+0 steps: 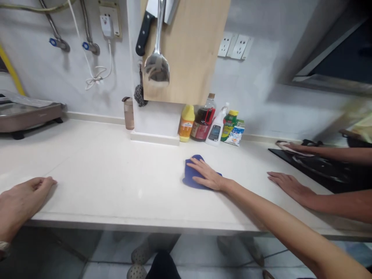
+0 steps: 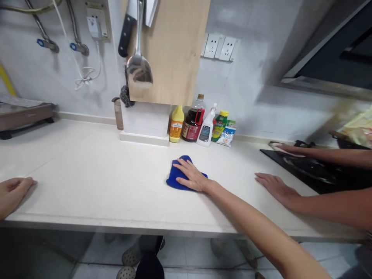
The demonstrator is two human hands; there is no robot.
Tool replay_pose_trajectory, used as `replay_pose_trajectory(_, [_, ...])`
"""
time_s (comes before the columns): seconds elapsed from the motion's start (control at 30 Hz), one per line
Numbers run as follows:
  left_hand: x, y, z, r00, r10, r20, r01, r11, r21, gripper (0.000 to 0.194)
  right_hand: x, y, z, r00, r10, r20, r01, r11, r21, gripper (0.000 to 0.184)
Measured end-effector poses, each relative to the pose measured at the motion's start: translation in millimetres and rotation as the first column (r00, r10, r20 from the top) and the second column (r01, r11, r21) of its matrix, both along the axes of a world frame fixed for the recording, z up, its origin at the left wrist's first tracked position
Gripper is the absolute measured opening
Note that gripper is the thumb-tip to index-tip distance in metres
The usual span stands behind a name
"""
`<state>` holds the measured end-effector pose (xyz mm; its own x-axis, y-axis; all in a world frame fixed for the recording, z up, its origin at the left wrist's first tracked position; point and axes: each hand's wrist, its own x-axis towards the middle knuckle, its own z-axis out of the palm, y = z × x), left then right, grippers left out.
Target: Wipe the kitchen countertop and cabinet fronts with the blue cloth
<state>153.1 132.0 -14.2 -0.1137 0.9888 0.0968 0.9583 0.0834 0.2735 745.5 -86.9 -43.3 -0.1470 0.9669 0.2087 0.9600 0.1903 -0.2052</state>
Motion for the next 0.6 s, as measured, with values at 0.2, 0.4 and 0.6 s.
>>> replay_pose_trajectory(0.2, [23, -33, 23.4, 0.998, 0.049, 0.046, -0.045, 0.996, -0.080, 0.065, -47, -35, 15.3, 0.876, -0.482, 0.015, 0.482, 0.874, -0.062, 0.075])
replay_pose_trajectory(0.4, [17, -25, 14.1, 0.997, 0.076, 0.027, -0.073, 0.992, -0.103, 0.069, -72, 0, 2.3, 0.780, -0.621, 0.078, 0.625, 0.767, -0.144, 0.068])
replay_pose_trajectory(0.6, [6, -3, -1.3, 0.994, 0.107, -0.020, -0.108, 0.992, -0.058, 0.076, -49, 20, 0.7, 0.791, -0.611, -0.009, 0.609, 0.790, -0.067, 0.074])
